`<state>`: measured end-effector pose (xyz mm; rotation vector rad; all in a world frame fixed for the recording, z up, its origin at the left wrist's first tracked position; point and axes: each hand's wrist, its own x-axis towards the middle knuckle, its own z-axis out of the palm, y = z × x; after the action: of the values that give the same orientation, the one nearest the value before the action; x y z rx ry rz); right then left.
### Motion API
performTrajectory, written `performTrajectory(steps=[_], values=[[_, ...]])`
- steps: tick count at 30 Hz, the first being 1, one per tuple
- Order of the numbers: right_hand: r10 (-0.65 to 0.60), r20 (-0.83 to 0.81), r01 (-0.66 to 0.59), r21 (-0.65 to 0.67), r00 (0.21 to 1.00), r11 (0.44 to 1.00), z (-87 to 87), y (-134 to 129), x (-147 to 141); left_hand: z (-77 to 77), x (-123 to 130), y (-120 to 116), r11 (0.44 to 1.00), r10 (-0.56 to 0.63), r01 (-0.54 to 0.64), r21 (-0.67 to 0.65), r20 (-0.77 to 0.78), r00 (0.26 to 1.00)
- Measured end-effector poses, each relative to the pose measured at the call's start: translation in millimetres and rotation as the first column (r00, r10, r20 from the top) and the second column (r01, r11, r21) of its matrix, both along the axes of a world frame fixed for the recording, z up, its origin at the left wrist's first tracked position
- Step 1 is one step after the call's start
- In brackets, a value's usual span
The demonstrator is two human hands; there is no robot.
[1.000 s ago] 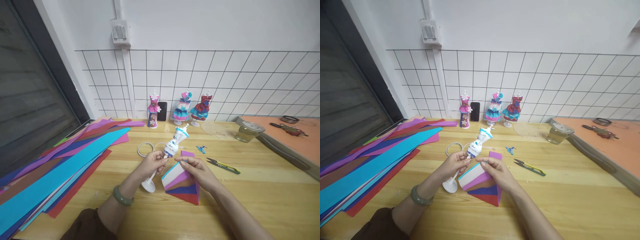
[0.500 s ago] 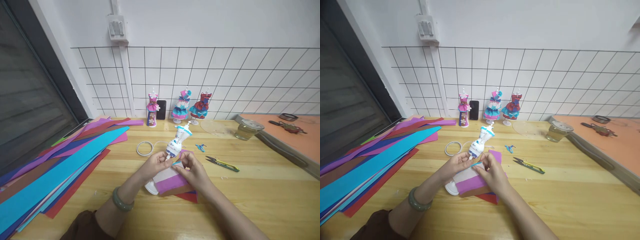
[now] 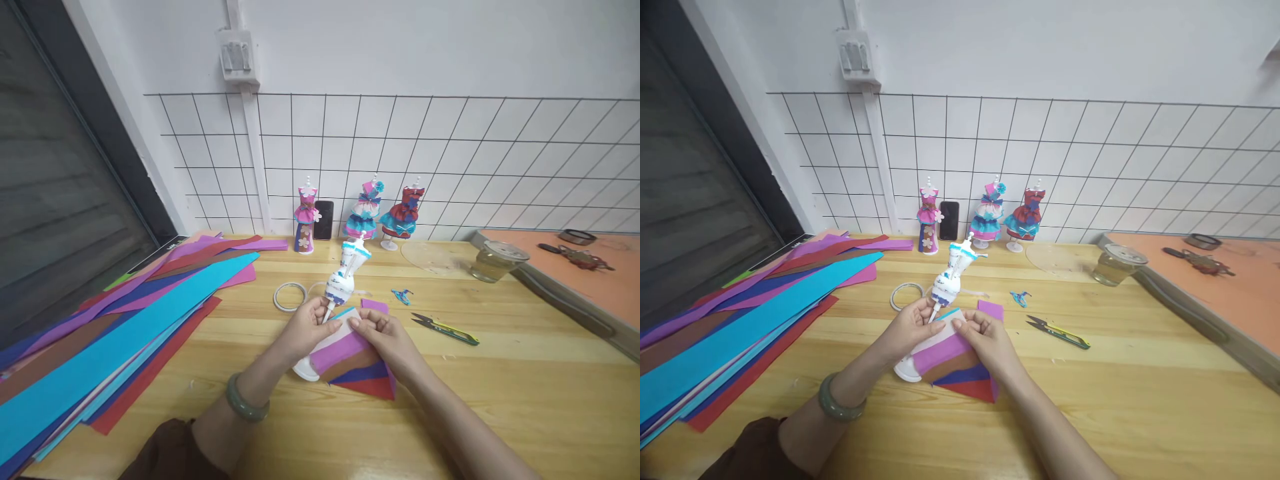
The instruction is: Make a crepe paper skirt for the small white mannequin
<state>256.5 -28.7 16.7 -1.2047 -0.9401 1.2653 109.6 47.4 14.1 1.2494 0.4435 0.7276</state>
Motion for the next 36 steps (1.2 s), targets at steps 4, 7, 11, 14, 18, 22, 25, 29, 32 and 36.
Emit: performTrajectory(steps=[4, 7, 11, 14, 18, 22, 25, 29, 32, 36], values=[[-0.092, 0.109, 0.084, 0.071, 0.99, 0.994, -4.3, -0.2, -2.7, 0.4, 1.3, -2.8, 0.996, 0.03, -0.024, 0.089, -0.068, 0.997], [-0.154, 0.287, 0.1, 0.193, 0.946, 0.976, -7.0, -1.1, -2.3, 3.8, 0.4, -3.8, 0.992, 0.062, -0.051, 0.114, -0.095, 0.993], [-0.176, 0.48, 0.031, 0.294, 0.86, 0.955, -6.5, -3.1, -0.7, 7.9, -1.5, -3.5, 0.995, 0.085, -0.076, 0.071, -0.139, 0.987], [-0.177, 0.516, 0.001, 0.323, 0.838, 0.946, -5.5, -4.1, -0.8, 6.7, -1.5, -4.1, 0.997, 0.066, -0.06, 0.043, -0.155, 0.986], [-0.235, 0.531, 0.047, 0.344, 0.814, 0.938, -7.2, -4.4, -0.5, 2.6, 0.6, -7.2, 0.997, 0.055, -0.046, 0.067, -0.132, 0.99], [-0.268, 0.558, 0.061, 0.362, 0.785, 0.93, -9.5, -4.6, 1.5, 1.0, 2.1, -10.0, 0.999, 0.026, -0.019, 0.05, -0.134, 0.991], [-0.281, 0.582, 0.058, 0.372, 0.763, 0.927, -9.8, -4.5, 3.1, 1.4, 2.5, -10.9, 0.998, 0.03, -0.022, 0.052, -0.159, 0.987], [-0.294, 0.579, 0.068, 0.379, 0.761, 0.923, -9.9, -4.3, 4.6, 2.3, 3.3, -11.6, 0.999, 0.035, -0.03, 0.035, -0.173, 0.984], [-0.297, 0.558, 0.082, 0.377, 0.775, 0.923, -9.8, -4.7, 4.6, 2.6, 3.7, -11.1, 0.999, 0.042, -0.04, 0.016, -0.16, 0.986], [-0.296, 0.562, 0.077, 0.38, 0.772, 0.922, -8.8, -5.2, 3.8, 3.0, 2.9, -8.5, 0.999, 0.05, -0.047, 0.02, -0.17, 0.984]])
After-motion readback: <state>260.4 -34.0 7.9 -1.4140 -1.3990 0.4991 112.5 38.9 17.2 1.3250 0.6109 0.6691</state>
